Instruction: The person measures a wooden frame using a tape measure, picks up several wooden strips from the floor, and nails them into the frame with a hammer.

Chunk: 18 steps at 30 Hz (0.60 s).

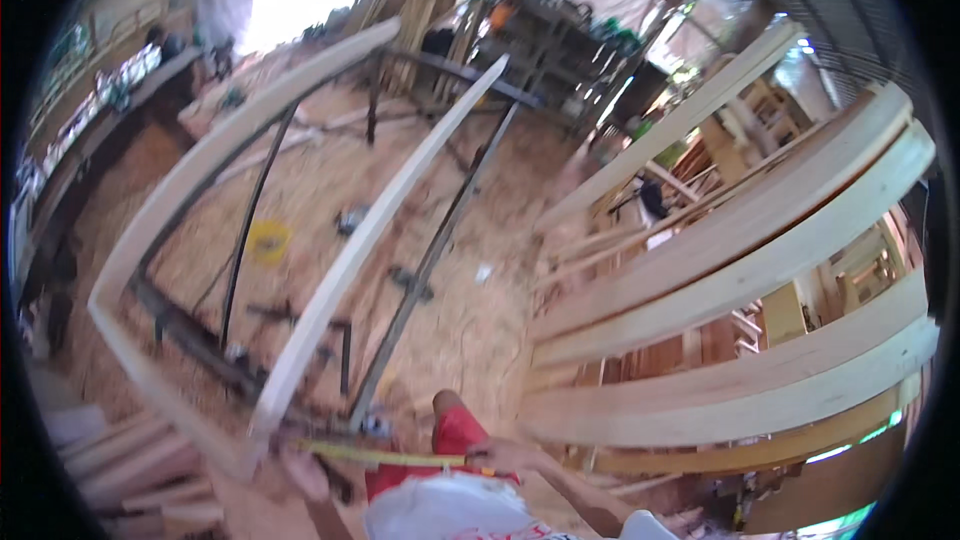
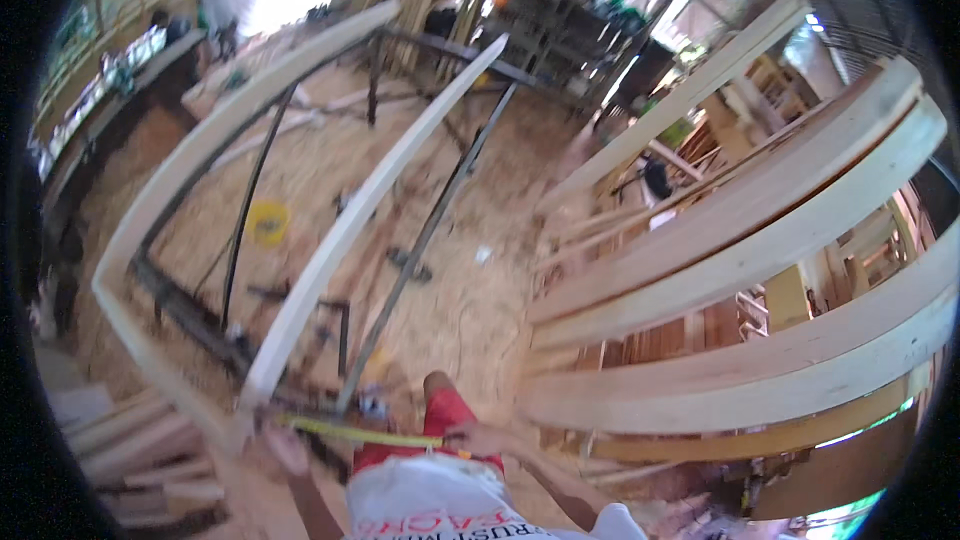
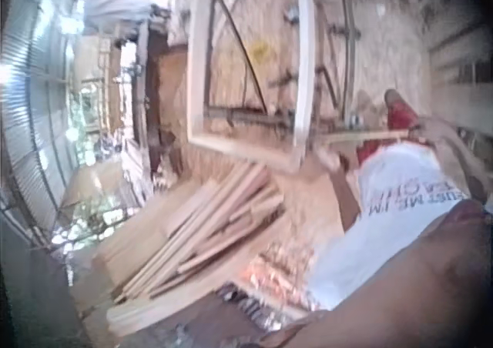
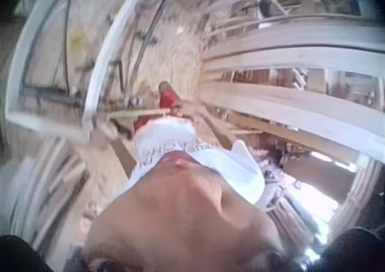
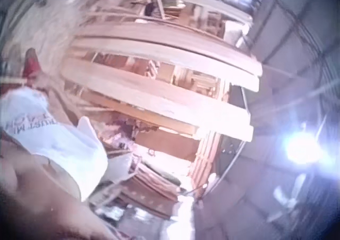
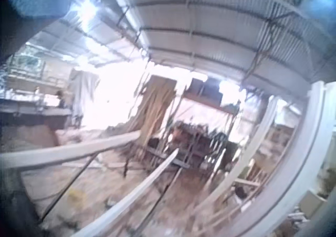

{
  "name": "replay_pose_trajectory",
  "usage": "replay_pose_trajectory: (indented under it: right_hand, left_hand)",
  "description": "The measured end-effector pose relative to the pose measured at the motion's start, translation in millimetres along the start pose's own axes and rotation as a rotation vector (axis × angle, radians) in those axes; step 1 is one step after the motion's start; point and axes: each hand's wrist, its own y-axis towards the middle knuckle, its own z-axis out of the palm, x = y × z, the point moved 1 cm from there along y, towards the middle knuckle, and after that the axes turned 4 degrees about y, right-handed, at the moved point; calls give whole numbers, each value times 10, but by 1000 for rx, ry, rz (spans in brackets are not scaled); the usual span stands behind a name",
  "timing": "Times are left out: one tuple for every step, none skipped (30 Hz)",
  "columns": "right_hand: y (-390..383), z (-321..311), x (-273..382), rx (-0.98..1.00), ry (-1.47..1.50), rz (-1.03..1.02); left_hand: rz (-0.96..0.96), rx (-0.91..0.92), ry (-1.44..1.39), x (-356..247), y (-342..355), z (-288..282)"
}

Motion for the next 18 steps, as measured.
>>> replay_pose_trajectory:
  right_hand:
    - [170,-213,66,56,64,-49]
    - [317,-479,72,109,40,-4]
    - [469,-714,74,164,43,-2]
    - [616,-916,59,236,34,21]
    - [798,-1174,42,158,-7,-53]
    - [934,-1452,36,93,-64,-106]
    - [1073,-1728,17,84,-178,-110]
    - [1334,-2113,26,82,-237,-142]
    - [1615,-2404,82,99,-339,-138]
    - [1830,-2794,152,53,-437,-151]
    - [2124,-3053,291,0,-501,-214]
    - [2315,-3287,390,-31,-378,-174]
    - [2595,-3498,540,31,-496,-162]
    - [2857,-3686,729,25,-544,-282]
    - [3113,-3810,903,56,-704,-312]
    - [3299,-3965,1066,173,-765,-117]
    - [3422,-4104,1263,177,-718,-315]
    - [3585,-4111,1449,105,-717,-466]
  left_hand:
    - [62,-101,27,-7,180,-58]
    - [103,-121,33,-4,375,-109]
    - [149,-211,39,-48,551,-245]
    - [210,-292,123,-147,679,-439]
    - [307,-297,196,-287,799,-613]
    - [303,-329,154,-432,830,-758]
    - [301,-361,112,-548,874,-841]
    - [320,-405,132,-612,894,-844]
    - [318,-433,142,-649,902,-811]
    - [315,-472,132,-611,885,-698]
    - [305,-498,108,-552,832,-564]
    - [272,-513,93,-430,763,-404]
    - [233,-530,73,-254,730,-219]
    - [200,-567,32,-67,677,-40]
    - [160,-607,-1,92,608,78]
    - [136,-642,-47,280,578,214]
    - [134,-676,-96,367,576,327]
    - [141,-701,-141,434,642,450]
